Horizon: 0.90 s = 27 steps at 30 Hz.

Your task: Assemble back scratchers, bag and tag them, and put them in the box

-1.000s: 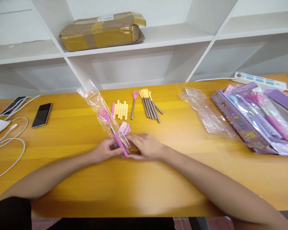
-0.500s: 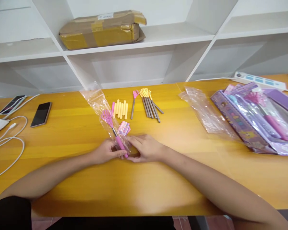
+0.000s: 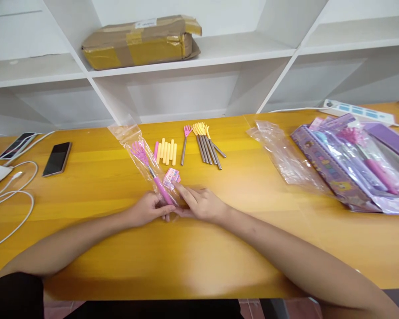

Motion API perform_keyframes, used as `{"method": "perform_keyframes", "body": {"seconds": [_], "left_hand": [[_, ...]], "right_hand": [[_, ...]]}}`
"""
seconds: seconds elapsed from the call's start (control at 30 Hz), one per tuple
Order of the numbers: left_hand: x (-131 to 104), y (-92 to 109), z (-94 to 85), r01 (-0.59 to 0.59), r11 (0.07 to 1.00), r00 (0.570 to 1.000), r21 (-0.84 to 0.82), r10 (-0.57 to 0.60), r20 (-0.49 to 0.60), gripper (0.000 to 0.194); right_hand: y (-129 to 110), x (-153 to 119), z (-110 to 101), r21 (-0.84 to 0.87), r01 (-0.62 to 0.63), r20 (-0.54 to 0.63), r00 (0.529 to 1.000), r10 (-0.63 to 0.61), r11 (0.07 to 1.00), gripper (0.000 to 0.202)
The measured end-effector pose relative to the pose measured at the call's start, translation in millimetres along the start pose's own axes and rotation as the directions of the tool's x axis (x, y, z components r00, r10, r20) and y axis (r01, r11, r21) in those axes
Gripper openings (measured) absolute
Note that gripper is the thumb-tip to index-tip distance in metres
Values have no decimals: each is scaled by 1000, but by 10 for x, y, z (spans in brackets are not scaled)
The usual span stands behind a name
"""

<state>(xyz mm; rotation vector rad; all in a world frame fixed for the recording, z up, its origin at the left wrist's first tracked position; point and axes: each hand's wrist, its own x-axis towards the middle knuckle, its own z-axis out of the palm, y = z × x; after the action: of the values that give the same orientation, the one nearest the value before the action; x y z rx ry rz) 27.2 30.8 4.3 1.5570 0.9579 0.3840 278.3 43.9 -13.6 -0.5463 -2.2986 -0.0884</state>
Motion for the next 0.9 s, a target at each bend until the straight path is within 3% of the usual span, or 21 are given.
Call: {"method": "perform_keyframes", "body": {"seconds": [0.3, 0.5, 0.6, 0.8, 0.9], "left_hand": [[1, 6, -10, -23, 998, 1000, -53, 24, 10, 56], [18, -60, -58, -58, 981, 998, -184, 56, -15, 67], [44, -82, -82, -71, 966, 997, -247, 64, -37, 67], [71, -78, -106, -85, 938, 995, -337, 61, -82, 63], [75, -78, -112, -78, 935, 995, -346, 53, -83, 62]], "right_hand": [[-16, -22, 27, 35, -213, 110, 972, 209, 976, 70], [2, -36, 31, 65, -245, 64, 968, 241, 967, 54], [54, -47, -9, 137, -205, 55, 978, 200, 969, 46], [105, -20, -73, 139, 29, 72, 997, -40, 990, 41], [95, 0, -63, 145, 49, 67, 996, -59, 988, 38]]}}
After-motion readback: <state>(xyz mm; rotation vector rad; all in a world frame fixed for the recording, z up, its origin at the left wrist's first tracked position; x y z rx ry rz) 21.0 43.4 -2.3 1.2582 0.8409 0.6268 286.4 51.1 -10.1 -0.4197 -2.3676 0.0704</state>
